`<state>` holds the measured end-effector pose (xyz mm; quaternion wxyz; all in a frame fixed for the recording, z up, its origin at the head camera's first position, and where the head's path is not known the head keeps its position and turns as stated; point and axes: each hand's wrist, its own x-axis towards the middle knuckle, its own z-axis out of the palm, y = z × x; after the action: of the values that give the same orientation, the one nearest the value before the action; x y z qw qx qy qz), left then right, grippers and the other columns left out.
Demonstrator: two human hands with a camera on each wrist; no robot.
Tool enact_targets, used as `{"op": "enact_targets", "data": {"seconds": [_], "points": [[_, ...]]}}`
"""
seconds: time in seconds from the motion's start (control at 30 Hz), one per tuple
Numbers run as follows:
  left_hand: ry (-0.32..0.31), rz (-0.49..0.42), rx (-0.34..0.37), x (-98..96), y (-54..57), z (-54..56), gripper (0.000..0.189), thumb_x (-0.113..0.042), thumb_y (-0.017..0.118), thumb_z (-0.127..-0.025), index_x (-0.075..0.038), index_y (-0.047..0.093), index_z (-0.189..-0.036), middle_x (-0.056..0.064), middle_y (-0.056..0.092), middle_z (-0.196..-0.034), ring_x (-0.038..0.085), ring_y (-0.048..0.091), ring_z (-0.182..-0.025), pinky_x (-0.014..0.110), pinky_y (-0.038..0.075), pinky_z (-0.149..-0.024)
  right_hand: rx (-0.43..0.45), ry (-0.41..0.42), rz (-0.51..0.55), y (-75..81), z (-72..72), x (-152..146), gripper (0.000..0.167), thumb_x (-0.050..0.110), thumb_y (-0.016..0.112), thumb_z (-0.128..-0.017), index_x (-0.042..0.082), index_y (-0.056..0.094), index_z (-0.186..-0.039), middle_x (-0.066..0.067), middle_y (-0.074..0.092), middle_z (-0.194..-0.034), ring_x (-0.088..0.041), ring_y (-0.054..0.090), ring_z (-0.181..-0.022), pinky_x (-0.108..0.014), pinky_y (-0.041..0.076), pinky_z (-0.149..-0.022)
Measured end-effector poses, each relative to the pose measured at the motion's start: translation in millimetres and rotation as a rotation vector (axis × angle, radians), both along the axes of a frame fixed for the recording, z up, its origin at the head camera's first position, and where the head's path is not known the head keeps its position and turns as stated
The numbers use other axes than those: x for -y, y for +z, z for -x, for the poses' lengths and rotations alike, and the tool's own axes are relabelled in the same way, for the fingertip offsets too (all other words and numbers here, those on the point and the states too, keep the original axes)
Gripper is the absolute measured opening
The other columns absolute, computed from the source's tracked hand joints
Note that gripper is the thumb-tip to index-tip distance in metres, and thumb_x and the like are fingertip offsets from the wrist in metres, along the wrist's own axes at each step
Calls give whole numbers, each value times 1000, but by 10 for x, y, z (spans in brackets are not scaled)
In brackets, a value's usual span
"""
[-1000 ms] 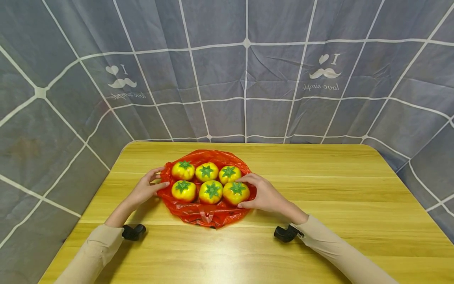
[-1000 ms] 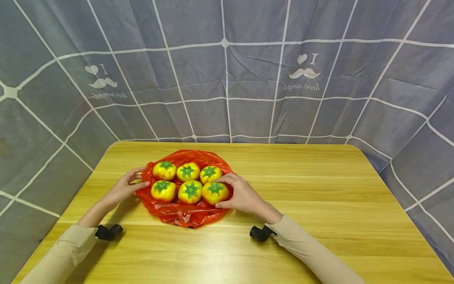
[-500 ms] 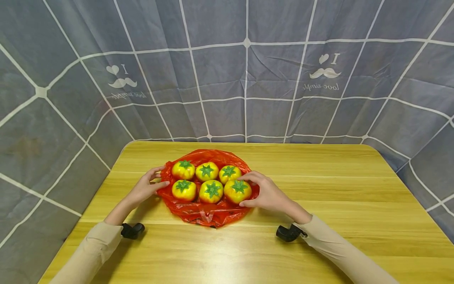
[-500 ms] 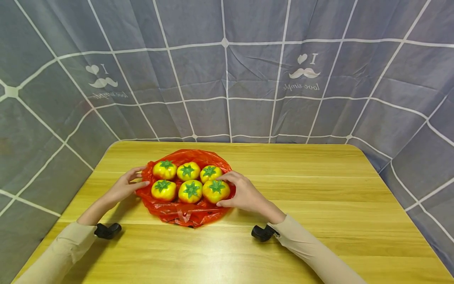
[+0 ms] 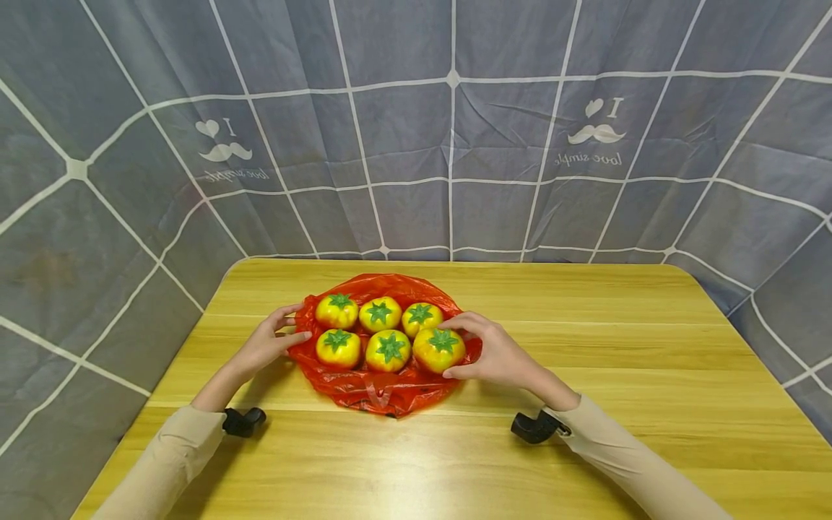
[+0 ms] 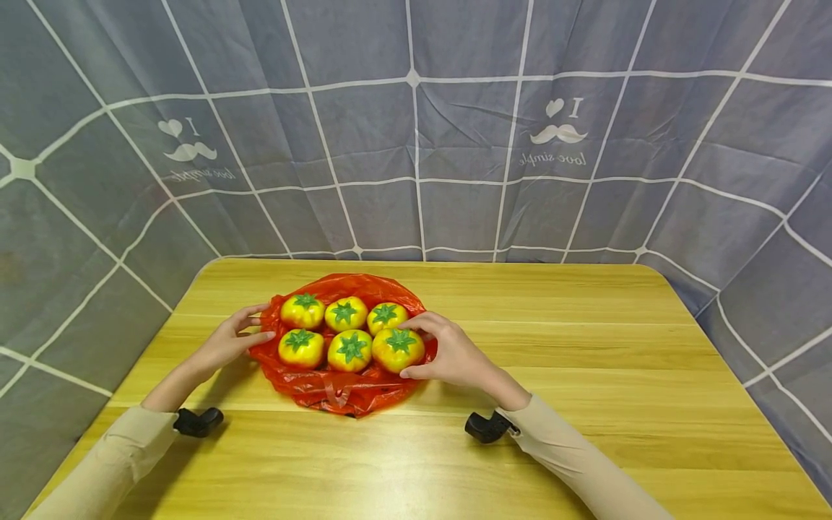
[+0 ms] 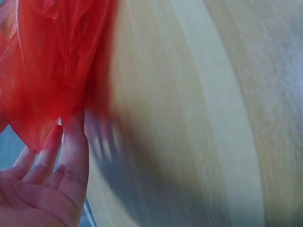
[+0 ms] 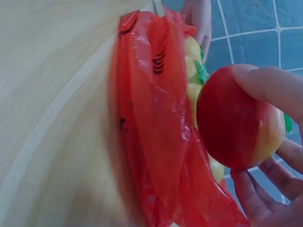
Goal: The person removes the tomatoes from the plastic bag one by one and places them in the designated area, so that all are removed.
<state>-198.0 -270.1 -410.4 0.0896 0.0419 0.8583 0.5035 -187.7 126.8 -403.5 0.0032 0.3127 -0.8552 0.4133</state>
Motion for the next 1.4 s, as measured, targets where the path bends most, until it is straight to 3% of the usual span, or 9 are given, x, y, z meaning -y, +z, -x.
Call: {"op": "enact_targets", "data": {"seconds": [0.73,1.4], "points": [[-8,-26,11,16,-17,-14,66,-14,61,-94,4,25,-147,36,43,-134,31,61,-104,22,55,-68,-20,-22,78,223,-14,-186,63,21,89,-66,13,63,-123,-4,62,-119,-19,59,-106,-34,54,-87],[2,3,-12,1,-15,-9,65,-14,61,-94,5,27,-146,36,47,-130,23,63,-95,22,54,-64,-104,-115,58,306,-12,-534,65,18,90,-64,11,62,-123,-4,61,-122,-16,59,-101,-29,54,-86]]}}
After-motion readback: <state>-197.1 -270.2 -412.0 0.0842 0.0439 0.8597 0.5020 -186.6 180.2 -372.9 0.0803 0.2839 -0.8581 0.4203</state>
